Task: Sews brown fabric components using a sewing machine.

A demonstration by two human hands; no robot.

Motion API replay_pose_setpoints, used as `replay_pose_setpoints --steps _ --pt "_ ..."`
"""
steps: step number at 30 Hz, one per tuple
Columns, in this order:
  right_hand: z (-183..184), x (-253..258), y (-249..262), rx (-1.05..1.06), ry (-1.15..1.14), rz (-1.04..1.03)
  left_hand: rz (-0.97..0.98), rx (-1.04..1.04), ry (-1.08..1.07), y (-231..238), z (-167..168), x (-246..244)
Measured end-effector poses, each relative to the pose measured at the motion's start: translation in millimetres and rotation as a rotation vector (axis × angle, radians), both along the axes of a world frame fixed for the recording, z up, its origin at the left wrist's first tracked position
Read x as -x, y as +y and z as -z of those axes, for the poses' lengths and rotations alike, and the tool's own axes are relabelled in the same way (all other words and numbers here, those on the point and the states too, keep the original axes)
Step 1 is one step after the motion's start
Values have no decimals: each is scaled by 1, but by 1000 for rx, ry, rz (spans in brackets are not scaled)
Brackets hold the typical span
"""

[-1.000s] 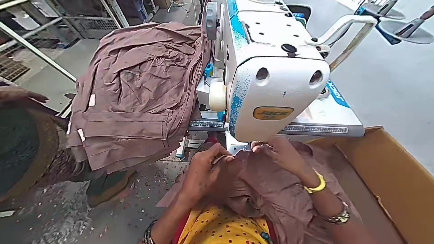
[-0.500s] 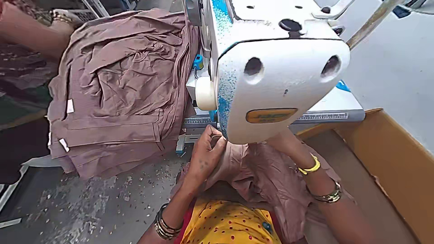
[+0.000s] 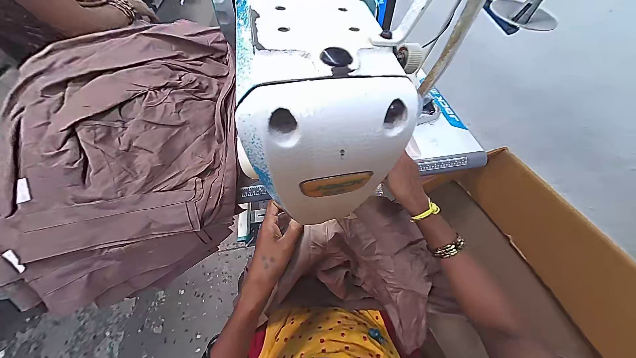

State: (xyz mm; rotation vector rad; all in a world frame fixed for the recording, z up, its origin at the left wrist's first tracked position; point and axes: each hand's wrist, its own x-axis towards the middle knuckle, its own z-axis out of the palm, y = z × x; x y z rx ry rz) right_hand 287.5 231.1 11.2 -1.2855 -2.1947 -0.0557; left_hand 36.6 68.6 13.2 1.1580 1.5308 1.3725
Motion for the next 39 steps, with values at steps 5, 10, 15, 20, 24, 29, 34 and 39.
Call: replay_pose_setpoints --steps 5,10,15,20,24,29,34,39 --pt "5 5 4 -29 -108 -42 0 -20 -6 -1 1 -1" --pt "3 -4 -6 22 150 -24 -5 -39 -3 -3 3 -1" --pt "-27 -7 -21 388 378 18 -33 35 21 1 2 -2" --pt "-37 27 -53 -45 247 -244 -19 -262 511 -14 8 1" --pt "-26 62 -80 -399 59 -639 382 -601 665 -44 -6 2" --pt "-37 56 -89 198 233 -698 218 -339 213 -44 -9 33" --pt "-24 44 -87 213 235 -562 251 -154 119 -56 -3 94" --pt "-29 30 -90 601 386 -727 432 -174 242 -81 10 84"
